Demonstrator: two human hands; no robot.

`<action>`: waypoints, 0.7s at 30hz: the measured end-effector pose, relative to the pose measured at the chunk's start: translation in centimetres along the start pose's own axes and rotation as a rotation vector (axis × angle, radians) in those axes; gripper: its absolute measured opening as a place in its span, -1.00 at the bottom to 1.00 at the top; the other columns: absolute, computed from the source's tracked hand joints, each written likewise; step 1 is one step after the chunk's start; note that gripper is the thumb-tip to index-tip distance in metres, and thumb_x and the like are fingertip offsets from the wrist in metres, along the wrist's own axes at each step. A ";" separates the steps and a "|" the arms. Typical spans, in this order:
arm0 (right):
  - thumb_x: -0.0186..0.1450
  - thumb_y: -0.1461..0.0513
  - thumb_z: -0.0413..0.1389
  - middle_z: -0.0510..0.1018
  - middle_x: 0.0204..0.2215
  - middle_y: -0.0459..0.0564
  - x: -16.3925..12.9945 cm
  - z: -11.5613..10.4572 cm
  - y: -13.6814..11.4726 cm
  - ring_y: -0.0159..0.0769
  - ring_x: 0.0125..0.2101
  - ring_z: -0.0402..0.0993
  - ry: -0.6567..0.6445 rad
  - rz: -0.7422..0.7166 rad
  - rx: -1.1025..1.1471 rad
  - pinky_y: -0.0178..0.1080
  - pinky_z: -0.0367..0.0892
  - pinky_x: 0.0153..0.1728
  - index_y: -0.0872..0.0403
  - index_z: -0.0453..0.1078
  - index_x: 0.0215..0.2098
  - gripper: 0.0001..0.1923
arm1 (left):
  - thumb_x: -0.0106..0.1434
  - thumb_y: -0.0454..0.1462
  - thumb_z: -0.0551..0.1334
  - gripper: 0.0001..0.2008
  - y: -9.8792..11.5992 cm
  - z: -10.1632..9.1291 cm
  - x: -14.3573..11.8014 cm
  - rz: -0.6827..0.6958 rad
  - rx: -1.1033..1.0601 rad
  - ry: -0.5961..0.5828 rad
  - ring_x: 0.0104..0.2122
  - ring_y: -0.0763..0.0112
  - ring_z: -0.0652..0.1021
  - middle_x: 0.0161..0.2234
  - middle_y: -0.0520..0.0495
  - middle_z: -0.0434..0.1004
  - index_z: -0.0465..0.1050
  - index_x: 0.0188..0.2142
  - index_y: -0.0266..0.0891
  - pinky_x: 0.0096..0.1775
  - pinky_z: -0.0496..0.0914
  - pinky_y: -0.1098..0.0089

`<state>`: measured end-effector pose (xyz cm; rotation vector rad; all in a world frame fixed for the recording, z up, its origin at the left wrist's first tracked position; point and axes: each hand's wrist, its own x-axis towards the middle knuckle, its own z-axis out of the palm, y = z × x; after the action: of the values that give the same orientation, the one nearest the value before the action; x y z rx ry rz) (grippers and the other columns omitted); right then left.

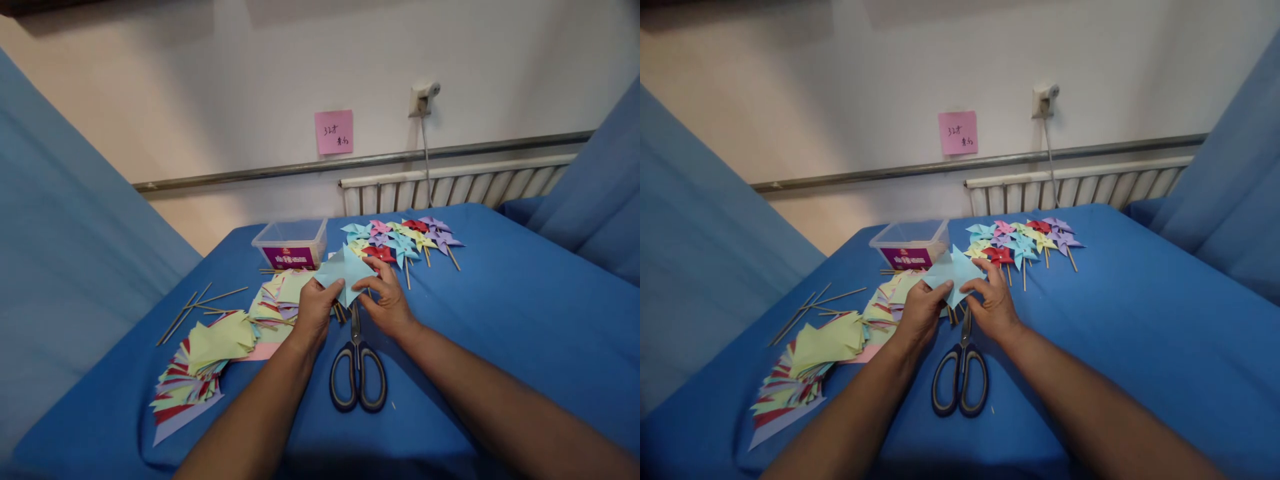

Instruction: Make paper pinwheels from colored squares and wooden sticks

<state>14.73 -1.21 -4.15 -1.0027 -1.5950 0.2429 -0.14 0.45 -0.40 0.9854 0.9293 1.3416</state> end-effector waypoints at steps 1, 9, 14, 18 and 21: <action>0.17 0.35 0.16 0.31 0.14 0.03 0.0 0.0 0.1 -0.06 0.15 0.25 -0.001 0.009 0.009 0.04 0.21 0.13 -0.04 0.54 -0.28 -0.79 | -0.10 -0.25 0.48 -0.62 0.1 0.1 -0.1 -0.011 -0.018 -0.006 -0.38 0.35 0.56 -0.30 -0.11 0.64 0.56 -0.25 -0.33 -0.26 0.42 0.35; 0.23 0.17 0.21 0.35 0.15 0.03 0.6 -0.2 -0.1 -0.07 0.16 0.27 0.016 0.119 0.120 0.01 0.18 0.16 -0.05 0.57 -0.36 -0.92 | -0.14 -0.23 0.51 -0.59 0.2 1.3 0.5 -0.065 -0.122 0.030 -0.42 0.39 0.55 -0.36 -0.09 0.63 0.56 -0.27 -0.34 -0.28 0.42 0.38; 0.24 0.12 0.19 0.40 0.11 0.07 1.2 -1.0 0.1 -0.09 0.14 0.30 0.074 0.217 0.222 -0.04 0.16 0.17 0.00 0.54 -0.42 -0.84 | -0.13 -0.24 0.49 -0.62 -0.2 2.6 1.0 -0.113 -0.104 0.002 -0.50 0.44 0.52 -0.42 -0.05 0.60 0.56 -0.28 -0.33 -0.37 0.39 0.41; 0.17 0.09 0.24 0.44 0.05 0.07 1.2 -0.9 0.8 -0.10 0.09 0.35 0.065 0.320 0.287 -0.08 0.18 0.14 0.02 0.50 -0.51 -0.80 | -0.14 -0.23 0.48 -0.65 -0.7 2.6 1.1 -0.127 -0.068 -0.010 -0.48 0.39 0.53 -0.46 -0.06 0.60 0.56 -0.33 -0.34 -0.36 0.40 0.40; 0.14 0.07 0.25 0.46 0.00 0.09 1.0 -0.4 1.4 -0.07 0.07 0.37 0.064 0.409 0.294 -0.08 0.21 0.09 0.03 0.49 -0.53 -0.79 | -0.12 -0.23 0.48 -0.66 -0.8 2.1 1.0 -0.145 -0.049 -0.033 -0.49 0.39 0.53 -0.46 -0.07 0.60 0.57 -0.33 -0.34 -0.37 0.40 0.41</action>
<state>15.78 0.19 -4.24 -1.0835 -1.2396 0.6975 2.15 1.39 -0.41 0.8837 0.9211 1.2178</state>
